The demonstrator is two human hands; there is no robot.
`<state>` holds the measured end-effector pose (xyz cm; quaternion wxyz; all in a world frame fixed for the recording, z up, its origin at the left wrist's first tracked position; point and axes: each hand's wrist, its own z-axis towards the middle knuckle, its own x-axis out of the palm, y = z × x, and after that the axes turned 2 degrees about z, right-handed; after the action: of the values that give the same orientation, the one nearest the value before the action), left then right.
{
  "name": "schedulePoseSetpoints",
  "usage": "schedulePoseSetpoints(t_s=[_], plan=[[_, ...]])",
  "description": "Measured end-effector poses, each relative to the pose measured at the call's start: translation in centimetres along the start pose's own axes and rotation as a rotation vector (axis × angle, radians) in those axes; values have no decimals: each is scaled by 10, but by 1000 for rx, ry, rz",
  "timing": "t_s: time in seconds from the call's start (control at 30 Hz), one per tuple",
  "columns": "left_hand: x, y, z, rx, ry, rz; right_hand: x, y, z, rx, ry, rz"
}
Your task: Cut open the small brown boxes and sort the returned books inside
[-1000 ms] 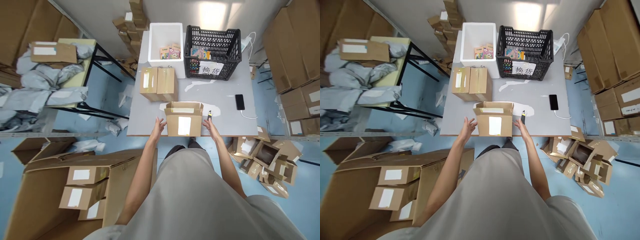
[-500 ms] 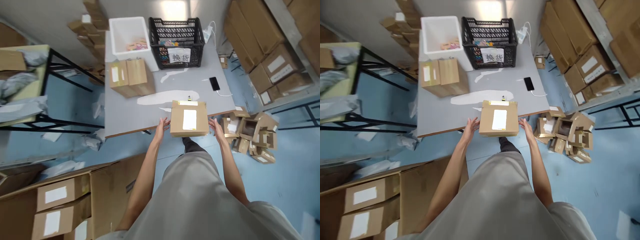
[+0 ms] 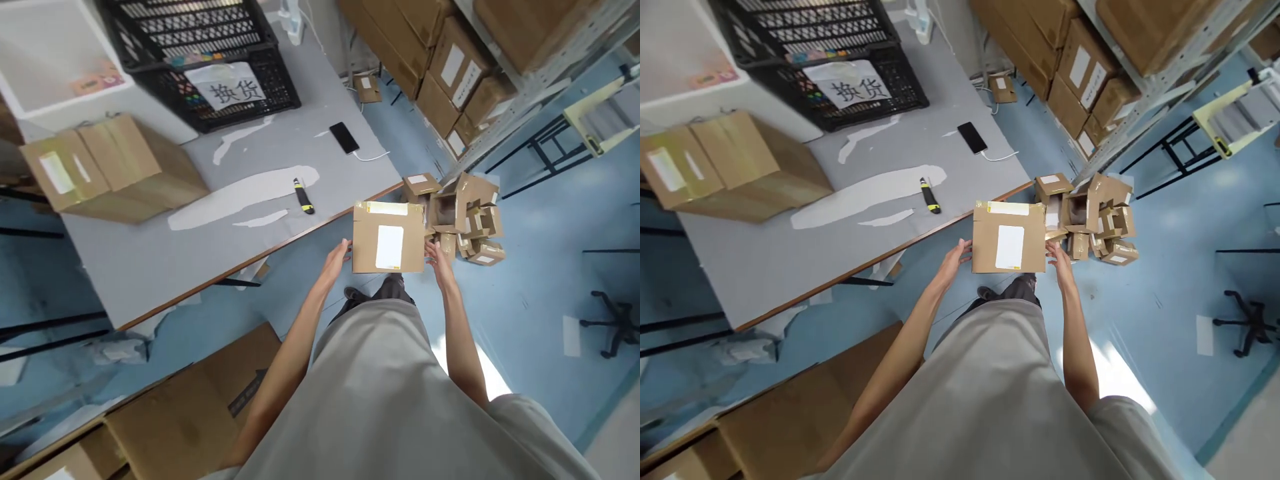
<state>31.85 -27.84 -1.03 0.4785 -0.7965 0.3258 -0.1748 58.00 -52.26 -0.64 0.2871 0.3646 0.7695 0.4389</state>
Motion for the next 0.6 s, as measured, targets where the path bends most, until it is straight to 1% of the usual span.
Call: schedulePoseSetpoints(t_s=[0.1,0.2,0.3,0.4,0.47,0.53,0.6], plan=[[43,-10,18,-20,64,43,-41,-5,10,27,-35,13],[100,-21,41,-53,132,86,-96,-6,29,54,-90,6],[173,-33,62,-46,248,120,-165,-2,55,61,-206,6],[255,-51,84,35,380,125,-238,10,86,45,-316,28],[308,-67,98,98,452,115,-283,23,109,-5,-379,56],[355,-87,111,145,505,102,-322,39,133,-79,-480,90],[392,-105,120,188,539,91,-352,56,155,-163,-601,110]])
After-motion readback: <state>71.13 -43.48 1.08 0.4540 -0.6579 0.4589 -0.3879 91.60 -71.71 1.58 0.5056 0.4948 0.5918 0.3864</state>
